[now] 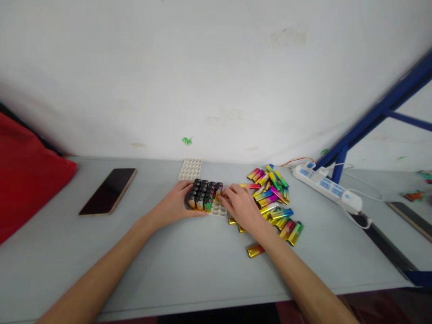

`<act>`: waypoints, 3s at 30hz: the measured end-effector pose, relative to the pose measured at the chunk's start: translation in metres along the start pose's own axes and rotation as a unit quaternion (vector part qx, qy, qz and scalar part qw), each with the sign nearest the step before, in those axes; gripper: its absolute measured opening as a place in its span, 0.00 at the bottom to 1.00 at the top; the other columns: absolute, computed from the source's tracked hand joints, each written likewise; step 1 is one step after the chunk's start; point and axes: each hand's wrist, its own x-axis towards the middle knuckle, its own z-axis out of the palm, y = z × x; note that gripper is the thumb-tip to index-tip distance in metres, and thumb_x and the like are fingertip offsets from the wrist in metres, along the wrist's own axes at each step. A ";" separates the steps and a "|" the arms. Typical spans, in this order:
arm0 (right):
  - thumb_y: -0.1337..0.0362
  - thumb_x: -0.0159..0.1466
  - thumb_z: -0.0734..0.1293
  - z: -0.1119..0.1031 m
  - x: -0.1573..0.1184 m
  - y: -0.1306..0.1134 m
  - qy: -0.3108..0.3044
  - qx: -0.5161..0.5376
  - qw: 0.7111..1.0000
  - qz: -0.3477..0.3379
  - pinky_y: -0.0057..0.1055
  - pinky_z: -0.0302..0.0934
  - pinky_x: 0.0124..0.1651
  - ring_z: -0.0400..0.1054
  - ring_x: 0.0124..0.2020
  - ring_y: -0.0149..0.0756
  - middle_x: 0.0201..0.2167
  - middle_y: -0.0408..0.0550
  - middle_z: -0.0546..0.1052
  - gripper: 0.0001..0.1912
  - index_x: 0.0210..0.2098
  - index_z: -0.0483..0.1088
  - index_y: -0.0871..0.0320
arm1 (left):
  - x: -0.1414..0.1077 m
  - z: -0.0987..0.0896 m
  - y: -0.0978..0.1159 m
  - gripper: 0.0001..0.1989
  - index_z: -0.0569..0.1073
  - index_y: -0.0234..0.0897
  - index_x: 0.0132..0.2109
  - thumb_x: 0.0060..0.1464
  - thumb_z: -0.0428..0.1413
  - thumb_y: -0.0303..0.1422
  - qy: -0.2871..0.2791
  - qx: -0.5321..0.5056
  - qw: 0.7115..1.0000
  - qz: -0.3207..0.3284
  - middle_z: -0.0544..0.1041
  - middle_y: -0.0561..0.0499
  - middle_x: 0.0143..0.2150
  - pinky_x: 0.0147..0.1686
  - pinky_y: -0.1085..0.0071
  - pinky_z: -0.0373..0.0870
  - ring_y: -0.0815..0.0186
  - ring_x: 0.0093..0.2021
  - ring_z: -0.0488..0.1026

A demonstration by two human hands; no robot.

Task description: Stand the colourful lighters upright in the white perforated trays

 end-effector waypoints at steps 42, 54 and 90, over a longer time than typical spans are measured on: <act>0.43 0.60 0.86 -0.021 -0.011 0.020 -0.073 0.700 0.693 0.155 0.33 0.78 0.46 0.75 0.39 0.34 0.37 0.39 0.76 0.26 0.45 0.79 0.51 | 0.001 0.004 -0.009 0.42 0.81 0.39 0.63 0.46 0.77 0.55 0.026 0.011 0.999 0.038 0.81 0.36 0.67 0.73 0.41 0.75 0.39 0.68 0.78; 0.40 0.63 0.83 -0.016 -0.007 0.002 -0.070 0.755 0.634 0.154 0.35 0.73 0.40 0.69 0.28 0.32 0.29 0.36 0.73 0.29 0.50 0.73 0.50 | 0.001 0.002 -0.007 0.42 0.81 0.37 0.62 0.46 0.77 0.55 0.017 0.009 0.999 0.027 0.81 0.36 0.66 0.74 0.44 0.74 0.40 0.68 0.78; 0.44 0.82 0.60 -0.006 -0.008 0.000 0.099 0.265 0.959 0.029 0.38 0.66 0.47 0.72 0.41 0.44 0.37 0.51 0.77 0.24 0.35 0.69 0.51 | 0.000 -0.001 0.001 0.40 0.81 0.43 0.62 0.45 0.76 0.53 0.018 0.000 1.000 0.018 0.81 0.39 0.66 0.74 0.41 0.73 0.38 0.68 0.76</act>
